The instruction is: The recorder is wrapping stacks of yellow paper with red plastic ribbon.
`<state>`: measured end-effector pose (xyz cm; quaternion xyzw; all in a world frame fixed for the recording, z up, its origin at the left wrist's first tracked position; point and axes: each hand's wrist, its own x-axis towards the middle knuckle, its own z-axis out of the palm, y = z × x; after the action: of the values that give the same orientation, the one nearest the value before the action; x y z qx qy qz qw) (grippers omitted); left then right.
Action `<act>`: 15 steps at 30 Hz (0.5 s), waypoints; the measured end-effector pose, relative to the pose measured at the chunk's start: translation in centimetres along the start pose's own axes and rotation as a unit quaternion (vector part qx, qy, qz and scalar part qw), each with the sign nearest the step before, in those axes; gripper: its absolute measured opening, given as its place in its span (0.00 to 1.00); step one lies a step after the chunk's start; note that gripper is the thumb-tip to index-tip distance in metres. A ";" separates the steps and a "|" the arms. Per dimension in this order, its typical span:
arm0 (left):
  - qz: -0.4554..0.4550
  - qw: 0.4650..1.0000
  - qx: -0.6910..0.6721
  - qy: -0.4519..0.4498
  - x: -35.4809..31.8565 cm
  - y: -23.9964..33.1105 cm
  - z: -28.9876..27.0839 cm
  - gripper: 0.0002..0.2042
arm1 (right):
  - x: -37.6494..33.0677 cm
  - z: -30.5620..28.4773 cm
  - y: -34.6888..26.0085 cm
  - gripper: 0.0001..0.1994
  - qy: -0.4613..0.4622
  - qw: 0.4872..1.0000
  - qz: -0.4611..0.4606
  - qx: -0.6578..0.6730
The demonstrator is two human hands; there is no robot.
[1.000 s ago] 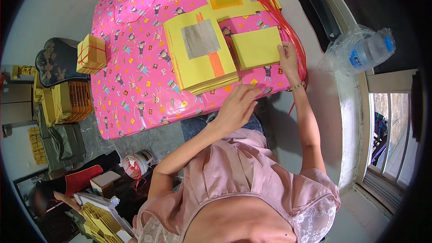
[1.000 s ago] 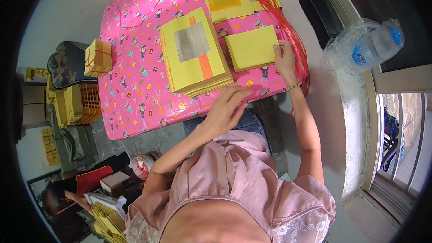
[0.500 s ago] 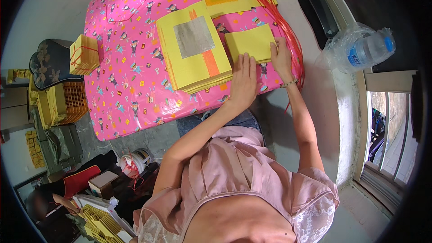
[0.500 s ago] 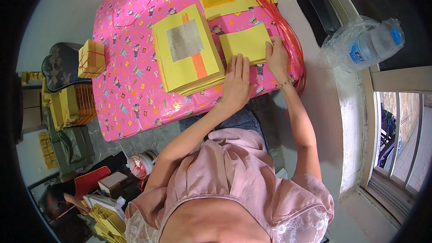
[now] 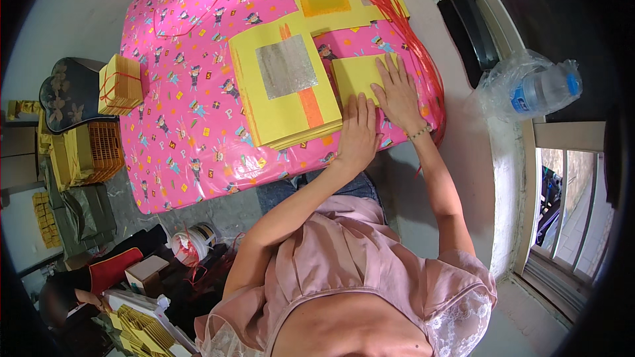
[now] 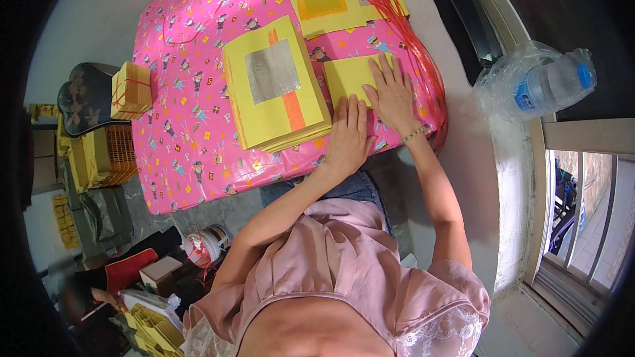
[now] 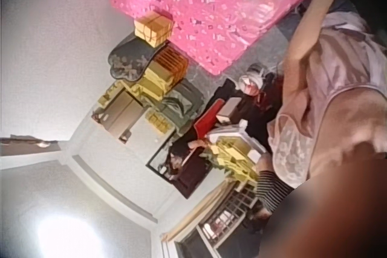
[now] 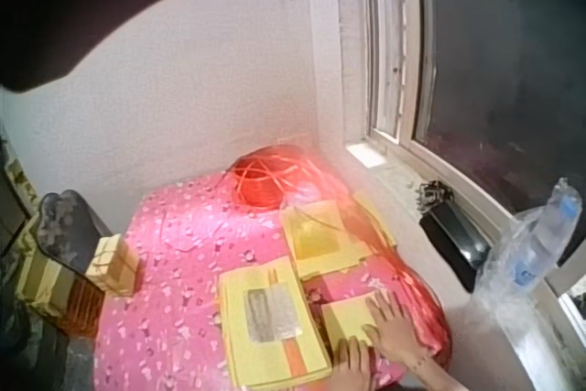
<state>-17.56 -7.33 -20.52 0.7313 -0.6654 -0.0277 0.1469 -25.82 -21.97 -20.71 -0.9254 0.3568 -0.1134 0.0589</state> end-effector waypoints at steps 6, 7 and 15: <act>-0.018 0.998 -0.064 0.020 -0.2 -0.2 0.3 0.39 | 0.5 0.9 0.5 0.29 0.008 1.000 -0.022 0.010; -0.025 0.998 -0.062 0.019 -0.2 -0.2 0.5 0.39 | 0.6 0.9 0.9 0.29 0.025 0.999 -0.039 0.005; 0.080 0.969 -0.200 0.117 -2.3 0.2 -2.5 0.33 | 1.0 -0.7 1.0 0.29 -0.005 0.999 -0.013 -0.029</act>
<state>-17.45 -4.64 -18.38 0.6297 -0.6807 -0.0627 0.3690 -25.98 -23.42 -20.07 -0.9320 0.3472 -0.0988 0.0329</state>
